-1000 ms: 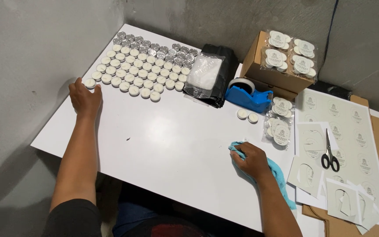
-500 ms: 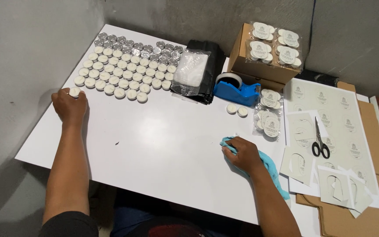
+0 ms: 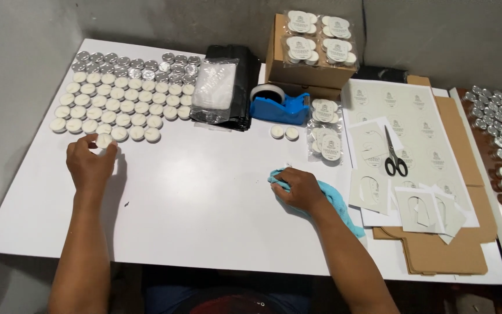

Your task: Using scissors to precisely cut a circular label from a printed sheet and then preparing a candle for labeling.

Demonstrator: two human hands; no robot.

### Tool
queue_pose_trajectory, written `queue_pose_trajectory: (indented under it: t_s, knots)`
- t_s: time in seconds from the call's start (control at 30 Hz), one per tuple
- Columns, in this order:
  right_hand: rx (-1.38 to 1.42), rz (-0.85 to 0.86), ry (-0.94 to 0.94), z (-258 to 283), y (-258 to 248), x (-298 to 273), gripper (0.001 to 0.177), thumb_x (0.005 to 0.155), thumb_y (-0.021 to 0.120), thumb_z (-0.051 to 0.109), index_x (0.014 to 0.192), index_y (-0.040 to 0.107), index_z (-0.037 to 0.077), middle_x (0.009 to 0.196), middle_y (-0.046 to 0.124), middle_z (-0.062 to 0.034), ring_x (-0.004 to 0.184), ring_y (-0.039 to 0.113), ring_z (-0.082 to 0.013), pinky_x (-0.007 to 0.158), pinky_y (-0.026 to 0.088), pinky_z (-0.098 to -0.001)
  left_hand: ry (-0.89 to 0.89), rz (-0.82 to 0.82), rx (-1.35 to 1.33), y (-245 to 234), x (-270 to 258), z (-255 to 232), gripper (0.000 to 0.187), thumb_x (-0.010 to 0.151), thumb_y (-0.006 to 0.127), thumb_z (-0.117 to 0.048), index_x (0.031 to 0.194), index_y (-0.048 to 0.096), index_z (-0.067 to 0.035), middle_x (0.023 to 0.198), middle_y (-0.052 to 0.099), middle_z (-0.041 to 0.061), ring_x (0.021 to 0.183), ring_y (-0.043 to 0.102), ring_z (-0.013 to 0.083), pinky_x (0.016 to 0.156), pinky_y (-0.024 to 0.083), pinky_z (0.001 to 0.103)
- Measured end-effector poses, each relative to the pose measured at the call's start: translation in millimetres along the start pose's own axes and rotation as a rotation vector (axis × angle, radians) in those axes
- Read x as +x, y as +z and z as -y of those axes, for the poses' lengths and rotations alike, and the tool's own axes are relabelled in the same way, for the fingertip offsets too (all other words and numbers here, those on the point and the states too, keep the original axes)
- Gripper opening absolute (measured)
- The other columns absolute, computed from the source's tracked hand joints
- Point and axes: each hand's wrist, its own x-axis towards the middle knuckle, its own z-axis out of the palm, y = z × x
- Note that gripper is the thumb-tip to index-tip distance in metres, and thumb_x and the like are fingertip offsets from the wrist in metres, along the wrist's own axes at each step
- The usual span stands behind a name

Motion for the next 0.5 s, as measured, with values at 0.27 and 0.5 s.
queue_pose_trajectory:
  t_s: [0.27,0.5]
  knots:
    - [0.001,0.144,0.219,16,-14,5,0.023,0.091,0.068,0.035,0.099,0.076,0.015,0.086,0.075,-0.0064,0.081,0.073,-0.0240,0.073,0.060,-0.0341,0.294,0.159,-0.079,37,-41,-63,0.042,0.087,0.080,-0.006,0.122,0.067,0.012,0.100,0.056,0.021,0.086,0.063,0.0337,0.073,0.056,0.042]
    - [0.053,0.124,0.205,23,-16,10,0.026,0.092,0.066,0.035,0.103,0.077,0.015,0.086,0.074,-0.0071,0.079,0.073,-0.0242,0.071,0.059,-0.0339,0.269,0.484,-0.178,86,-78,-105,0.049,0.079,0.081,-0.011,0.123,0.068,0.007,0.101,0.062,0.025,0.090,0.069,0.0373,0.076,0.058,0.045]
